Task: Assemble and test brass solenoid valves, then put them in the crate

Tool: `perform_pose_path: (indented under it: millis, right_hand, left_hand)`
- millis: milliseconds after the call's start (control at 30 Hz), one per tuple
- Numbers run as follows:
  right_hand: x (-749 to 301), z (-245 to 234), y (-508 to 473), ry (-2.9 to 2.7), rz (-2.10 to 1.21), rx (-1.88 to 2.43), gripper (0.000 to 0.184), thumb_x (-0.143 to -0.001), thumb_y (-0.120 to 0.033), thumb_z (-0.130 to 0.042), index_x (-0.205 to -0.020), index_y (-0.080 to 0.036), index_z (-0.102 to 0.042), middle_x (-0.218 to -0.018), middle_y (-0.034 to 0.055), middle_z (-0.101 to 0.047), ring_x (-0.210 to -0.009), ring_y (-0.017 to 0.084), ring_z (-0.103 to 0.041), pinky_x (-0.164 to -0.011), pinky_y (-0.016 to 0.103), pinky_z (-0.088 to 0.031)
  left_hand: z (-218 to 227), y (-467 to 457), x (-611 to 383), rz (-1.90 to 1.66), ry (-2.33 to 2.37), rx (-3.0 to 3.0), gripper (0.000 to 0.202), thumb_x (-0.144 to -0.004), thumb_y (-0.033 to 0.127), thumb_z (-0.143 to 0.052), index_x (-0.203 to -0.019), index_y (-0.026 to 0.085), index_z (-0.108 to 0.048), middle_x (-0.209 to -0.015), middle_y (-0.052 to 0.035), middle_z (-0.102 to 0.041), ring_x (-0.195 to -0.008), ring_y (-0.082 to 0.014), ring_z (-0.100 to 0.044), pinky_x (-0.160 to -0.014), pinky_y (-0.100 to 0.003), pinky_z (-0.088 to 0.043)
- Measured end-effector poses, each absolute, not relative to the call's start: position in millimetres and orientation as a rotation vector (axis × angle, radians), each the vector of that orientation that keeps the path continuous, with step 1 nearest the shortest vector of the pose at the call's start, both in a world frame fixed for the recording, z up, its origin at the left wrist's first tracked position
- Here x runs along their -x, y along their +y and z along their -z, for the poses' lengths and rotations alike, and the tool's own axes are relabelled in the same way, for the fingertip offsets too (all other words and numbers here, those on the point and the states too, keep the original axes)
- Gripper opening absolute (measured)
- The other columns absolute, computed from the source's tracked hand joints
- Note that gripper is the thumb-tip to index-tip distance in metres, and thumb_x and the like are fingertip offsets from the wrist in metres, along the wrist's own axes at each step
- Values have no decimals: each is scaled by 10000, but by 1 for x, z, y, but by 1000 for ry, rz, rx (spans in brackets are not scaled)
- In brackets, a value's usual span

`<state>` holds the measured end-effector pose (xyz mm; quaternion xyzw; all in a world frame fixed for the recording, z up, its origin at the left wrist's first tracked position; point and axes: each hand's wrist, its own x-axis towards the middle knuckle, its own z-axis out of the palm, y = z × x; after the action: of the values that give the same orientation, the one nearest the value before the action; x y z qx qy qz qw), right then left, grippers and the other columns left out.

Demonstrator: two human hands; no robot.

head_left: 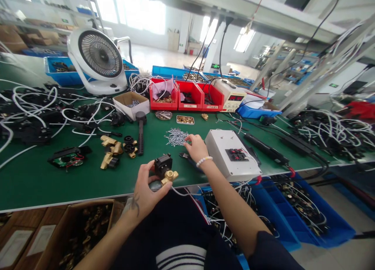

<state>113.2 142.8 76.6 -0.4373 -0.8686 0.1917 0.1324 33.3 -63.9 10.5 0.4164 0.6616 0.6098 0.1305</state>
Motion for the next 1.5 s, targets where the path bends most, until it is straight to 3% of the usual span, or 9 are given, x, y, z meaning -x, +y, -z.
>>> perform_pose_path:
  millis: [133,433,567,767,933,1067,1267,1400,1500]
  right_hand:
    - [-95,-64,151,-2673,-492,1382,122,-906,-157,-641,-1022,-137,-676,-1144,178,-637,-1083,287,-625,-918,373,-466]
    - [-89,-72,160,-2913,-424,1424,215,-961,-208,-604,-1157,-122,-626,-1162,98,-669,-1068,224,-645,-946,423,-515]
    - [-87,-76,164,-2972,-430,1404,187,-952,-260,-635,-1086,-132,-659,-1139,85,-680,-1057,219,-653,-925,422,-536]
    - [-91,-79,160,-2922,-438,1369,68,-849,-86,-672,-901,-116,-705,-1041,122,-719,-1057,241,-654,-908,344,-504]
    - [-100,-80,158,-2666,-481,1353,177,-893,-81,-538,-976,-110,-691,-1112,164,-683,-1057,243,-627,-916,326,-456]
    - [-104,-78,159,-2476,-678,1287,188,-872,-81,-526,-976,-125,-676,-954,92,-698,-934,200,-626,-889,321,-466]
    - [-110,-80,150,-2224,-1247,1074,408,-839,-135,-549,-1245,-144,-588,-795,-5,-657,-685,122,-611,-697,262,-528]
    - [-120,-82,134,-1605,-2044,719,283,-770,-269,-714,-1025,-175,-632,-701,-42,-630,-588,75,-575,-596,196,-503]
    - [-131,-85,118,-1464,-2167,578,386,-695,-389,-835,-922,-185,-599,-763,-13,-701,-594,69,-610,-577,179,-504]
  left_hand:
    - [-10,-73,-32,-1717,1844,-1304,626,-796,339,-744,-1337,284,-435,-1185,-34,-465,-1122,-183,-552,-901,-335,-608]
    - [-8,-71,-30,-1702,1841,-1324,657,-797,336,-750,-1360,300,-414,-1224,-38,-452,-1145,-196,-547,-900,-336,-612]
    - [-8,-72,-30,-1708,1830,-1322,659,-801,335,-744,-1366,312,-406,-1227,-31,-450,-1146,-187,-544,-911,-327,-605]
    - [-10,-68,-29,-1705,1829,-1184,630,-791,375,-741,-1338,285,-441,-1175,-27,-471,-1102,-192,-571,-914,-344,-601]
    - [-12,-65,-29,-1713,1815,-1101,649,-769,400,-747,-1330,248,-459,-1164,-43,-477,-1096,-217,-586,-914,-380,-603]
    - [-13,-65,-29,-1707,1818,-1111,653,-771,387,-738,-1341,244,-452,-1170,-51,-479,-1094,-221,-588,-929,-404,-596]
    - [-13,-66,-28,-1707,1841,-1143,647,-772,367,-737,-1343,242,-460,-1165,-54,-487,-1124,-227,-568,-923,-394,-597]
    - [-13,-65,-29,-1724,1845,-1156,634,-774,355,-741,-1341,250,-476,-1169,-50,-484,-1140,-218,-553,-939,-378,-583]
    - [-16,-64,-36,-1753,1889,-1132,623,-763,348,-749,-1322,251,-493,-1170,-49,-471,-1130,-209,-551,-900,-343,-594]
